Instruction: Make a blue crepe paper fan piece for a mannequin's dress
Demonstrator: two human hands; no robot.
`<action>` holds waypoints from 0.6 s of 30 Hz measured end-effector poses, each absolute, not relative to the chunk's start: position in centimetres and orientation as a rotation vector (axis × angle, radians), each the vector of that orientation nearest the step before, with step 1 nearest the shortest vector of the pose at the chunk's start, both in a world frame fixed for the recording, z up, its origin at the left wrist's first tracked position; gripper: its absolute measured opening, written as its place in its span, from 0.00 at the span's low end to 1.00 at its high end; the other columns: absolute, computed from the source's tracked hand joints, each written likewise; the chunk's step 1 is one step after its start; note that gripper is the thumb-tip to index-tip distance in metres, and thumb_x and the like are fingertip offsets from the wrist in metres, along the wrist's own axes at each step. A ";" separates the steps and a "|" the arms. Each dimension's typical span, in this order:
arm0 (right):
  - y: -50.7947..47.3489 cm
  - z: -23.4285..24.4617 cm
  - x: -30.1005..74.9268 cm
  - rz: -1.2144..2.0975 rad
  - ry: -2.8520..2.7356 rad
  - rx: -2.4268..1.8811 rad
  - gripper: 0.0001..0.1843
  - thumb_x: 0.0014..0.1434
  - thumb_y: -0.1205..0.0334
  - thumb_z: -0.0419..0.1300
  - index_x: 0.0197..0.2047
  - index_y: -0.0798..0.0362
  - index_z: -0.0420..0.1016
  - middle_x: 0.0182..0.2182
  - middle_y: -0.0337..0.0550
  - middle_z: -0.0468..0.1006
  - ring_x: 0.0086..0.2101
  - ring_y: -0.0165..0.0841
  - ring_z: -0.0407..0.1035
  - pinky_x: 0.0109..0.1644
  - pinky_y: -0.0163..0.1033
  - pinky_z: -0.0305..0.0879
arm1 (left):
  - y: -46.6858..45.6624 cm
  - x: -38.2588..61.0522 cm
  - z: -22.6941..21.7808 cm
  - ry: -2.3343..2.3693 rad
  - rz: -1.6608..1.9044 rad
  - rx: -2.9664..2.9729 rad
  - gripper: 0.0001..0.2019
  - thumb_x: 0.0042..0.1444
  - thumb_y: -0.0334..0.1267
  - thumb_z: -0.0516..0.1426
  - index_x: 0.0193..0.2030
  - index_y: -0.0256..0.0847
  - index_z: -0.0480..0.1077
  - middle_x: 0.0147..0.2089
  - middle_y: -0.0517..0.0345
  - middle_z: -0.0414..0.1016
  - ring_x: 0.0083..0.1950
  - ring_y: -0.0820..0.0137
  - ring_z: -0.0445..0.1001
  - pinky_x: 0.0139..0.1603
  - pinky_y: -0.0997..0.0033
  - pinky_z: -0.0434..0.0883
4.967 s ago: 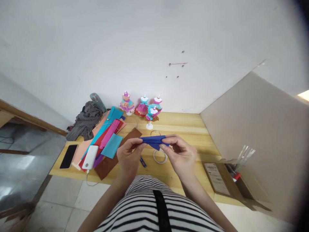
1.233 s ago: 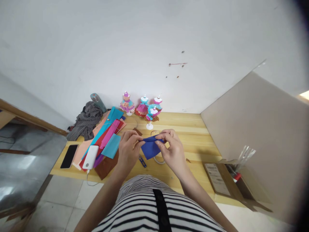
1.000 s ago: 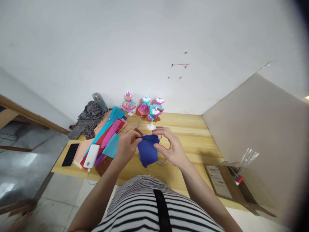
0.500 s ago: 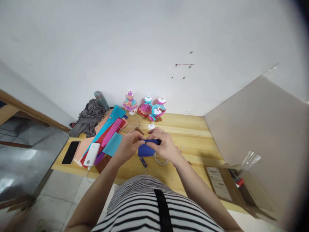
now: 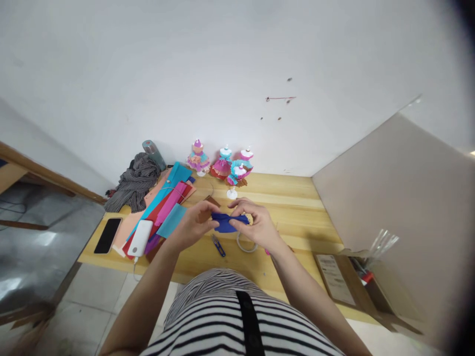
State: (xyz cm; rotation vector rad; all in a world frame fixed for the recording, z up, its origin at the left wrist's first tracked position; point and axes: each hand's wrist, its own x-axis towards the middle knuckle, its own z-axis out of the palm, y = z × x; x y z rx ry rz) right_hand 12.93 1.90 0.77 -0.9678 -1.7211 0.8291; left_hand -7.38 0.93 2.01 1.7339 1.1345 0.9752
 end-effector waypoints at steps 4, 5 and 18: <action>1.8 1.4 12.7 0.674 -1.844 -0.955 0.05 0.50 0.68 0.63 0.27 0.50 0.73 0.34 0.46 0.79 0.41 0.40 0.74 0.45 0.47 0.69 | 0.3 -7.4 3.8 1.054 1.010 2.057 0.45 0.44 0.47 0.69 0.68 0.48 0.55 0.67 0.41 0.62 0.67 0.51 0.62 0.60 0.54 0.68; 1.8 1.5 12.6 0.635 -1.874 -0.941 0.05 0.50 0.69 0.63 0.27 0.50 0.73 0.34 0.47 0.79 0.41 0.41 0.74 0.46 0.48 0.69 | 0.3 -7.3 4.1 1.025 0.985 2.146 0.48 0.41 0.50 0.69 0.69 0.47 0.54 0.68 0.41 0.61 0.69 0.50 0.59 0.63 0.51 0.65; 2.2 1.6 11.5 0.773 -1.852 -0.870 0.04 0.53 0.69 0.64 0.29 0.51 0.75 0.32 0.44 0.78 0.38 0.37 0.74 0.42 0.44 0.69 | 1.5 -6.7 3.2 1.147 0.796 2.110 0.06 0.53 0.29 0.62 0.38 0.42 0.76 0.36 0.56 0.77 0.40 0.66 0.75 0.42 0.67 0.71</action>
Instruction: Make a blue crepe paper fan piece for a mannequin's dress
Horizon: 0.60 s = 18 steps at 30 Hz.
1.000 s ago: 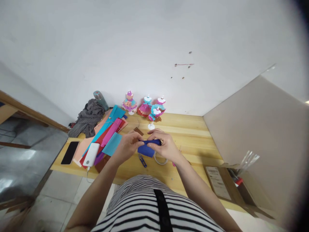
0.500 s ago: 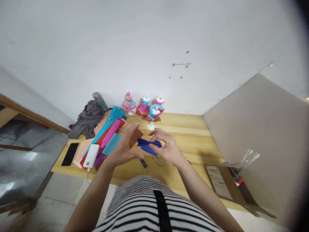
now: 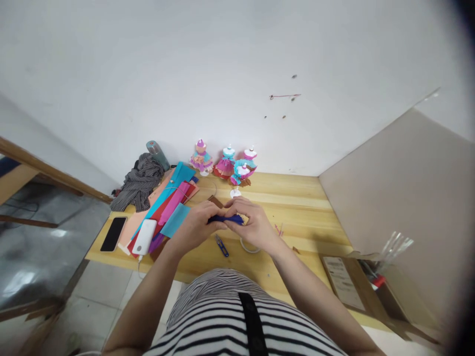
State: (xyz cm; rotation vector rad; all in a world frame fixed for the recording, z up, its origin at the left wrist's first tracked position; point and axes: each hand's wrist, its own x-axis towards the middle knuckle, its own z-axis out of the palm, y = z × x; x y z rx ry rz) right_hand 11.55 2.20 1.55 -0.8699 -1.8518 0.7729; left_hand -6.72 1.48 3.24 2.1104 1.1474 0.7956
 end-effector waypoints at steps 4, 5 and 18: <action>2.8 0.7 10.6 1.057 -1.775 -0.828 0.04 0.52 0.68 0.66 0.28 0.52 0.76 0.33 0.42 0.79 0.35 0.34 0.74 0.41 0.41 0.69 | 1.1 -7.8 2.9 1.238 0.811 1.990 0.06 0.51 0.27 0.62 0.36 0.41 0.76 0.35 0.58 0.78 0.39 0.67 0.76 0.41 0.69 0.71; 3.0 0.5 10.4 1.099 -1.773 -0.817 0.03 0.52 0.68 0.67 0.28 0.52 0.76 0.33 0.42 0.79 0.35 0.34 0.74 0.41 0.40 0.69 | 0.9 -8.2 2.8 1.251 0.807 1.976 0.06 0.52 0.28 0.62 0.36 0.41 0.76 0.35 0.57 0.79 0.39 0.67 0.76 0.41 0.69 0.71; 3.2 2.1 9.4 1.010 -1.859 -0.810 0.04 0.52 0.70 0.65 0.28 0.52 0.75 0.32 0.43 0.79 0.36 0.35 0.74 0.41 0.40 0.68 | -1.3 -9.1 3.9 1.450 1.066 1.926 0.11 0.54 0.34 0.61 0.45 0.42 0.76 0.46 0.50 0.79 0.50 0.62 0.75 0.51 0.62 0.72</action>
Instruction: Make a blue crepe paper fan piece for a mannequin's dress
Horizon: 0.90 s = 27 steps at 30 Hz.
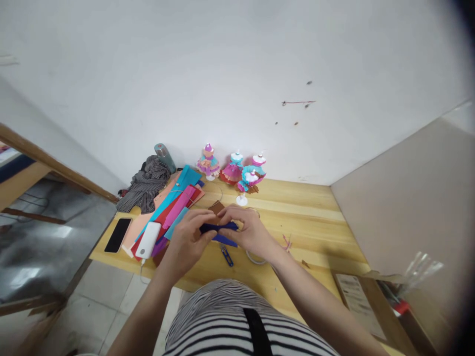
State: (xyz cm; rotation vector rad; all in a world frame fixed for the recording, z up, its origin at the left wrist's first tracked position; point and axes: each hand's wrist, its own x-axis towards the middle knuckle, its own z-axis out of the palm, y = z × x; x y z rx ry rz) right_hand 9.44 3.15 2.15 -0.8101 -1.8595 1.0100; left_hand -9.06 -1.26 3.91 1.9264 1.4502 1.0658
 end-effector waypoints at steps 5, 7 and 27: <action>3.0 2.8 10.8 0.793 -1.781 -0.880 0.05 0.53 0.70 0.63 0.28 0.52 0.74 0.30 0.44 0.79 0.36 0.36 0.74 0.42 0.42 0.68 | -1.6 -8.9 2.5 1.658 1.320 1.293 0.16 0.55 0.42 0.60 0.49 0.38 0.74 0.33 0.56 0.77 0.35 0.68 0.75 0.39 0.68 0.73; 3.0 3.3 11.3 0.683 -1.789 -0.877 0.05 0.53 0.70 0.63 0.28 0.51 0.74 0.29 0.44 0.78 0.37 0.38 0.74 0.42 0.43 0.68 | -1.5 -8.8 2.2 1.612 1.287 1.273 0.17 0.52 0.42 0.61 0.48 0.38 0.74 0.35 0.56 0.76 0.34 0.70 0.74 0.36 0.70 0.72; 1.9 3.4 12.0 0.694 -1.597 -0.939 0.03 0.52 0.66 0.64 0.28 0.50 0.75 0.30 0.43 0.77 0.34 0.37 0.73 0.39 0.41 0.68 | 0.5 -4.7 4.4 1.255 1.054 1.397 0.22 0.51 0.38 0.62 0.53 0.37 0.68 0.33 0.58 0.75 0.29 0.71 0.73 0.32 0.71 0.71</action>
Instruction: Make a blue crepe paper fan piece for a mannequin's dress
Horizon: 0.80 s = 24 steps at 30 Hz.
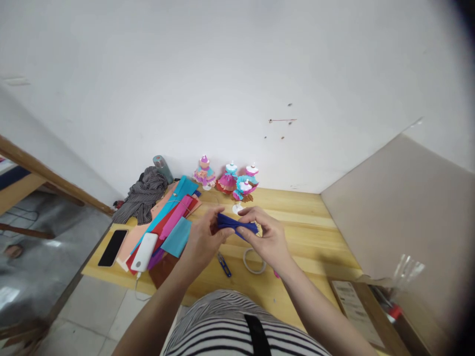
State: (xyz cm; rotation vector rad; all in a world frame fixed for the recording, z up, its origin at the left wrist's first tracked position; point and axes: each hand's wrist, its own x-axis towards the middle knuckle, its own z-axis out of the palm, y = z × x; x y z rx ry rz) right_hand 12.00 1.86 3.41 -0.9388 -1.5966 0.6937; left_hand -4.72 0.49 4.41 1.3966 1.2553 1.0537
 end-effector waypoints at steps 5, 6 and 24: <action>1.8 3.5 12.3 0.667 -1.633 -0.926 0.03 0.54 0.66 0.64 0.29 0.50 0.75 0.30 0.44 0.77 0.37 0.38 0.73 0.41 0.43 0.68 | -0.4 -5.0 4.6 1.282 1.010 1.422 0.15 0.52 0.41 0.61 0.46 0.37 0.71 0.31 0.57 0.76 0.27 0.72 0.73 0.30 0.71 0.70; 1.8 3.6 12.3 0.660 -1.652 -0.919 0.03 0.54 0.67 0.64 0.29 0.50 0.75 0.30 0.43 0.77 0.37 0.38 0.73 0.41 0.43 0.68 | -0.5 -5.2 4.6 1.283 1.016 1.403 0.17 0.52 0.41 0.62 0.48 0.38 0.71 0.32 0.57 0.77 0.28 0.71 0.74 0.31 0.71 0.71; 2.1 3.9 13.6 0.679 -1.660 -0.983 0.02 0.54 0.65 0.65 0.33 0.50 0.76 0.32 0.43 0.78 0.40 0.39 0.73 0.43 0.44 0.68 | -0.2 -1.8 4.8 1.153 1.308 0.932 0.11 0.40 0.37 0.68 0.30 0.36 0.73 0.22 0.60 0.79 0.18 0.74 0.74 0.22 0.75 0.73</action>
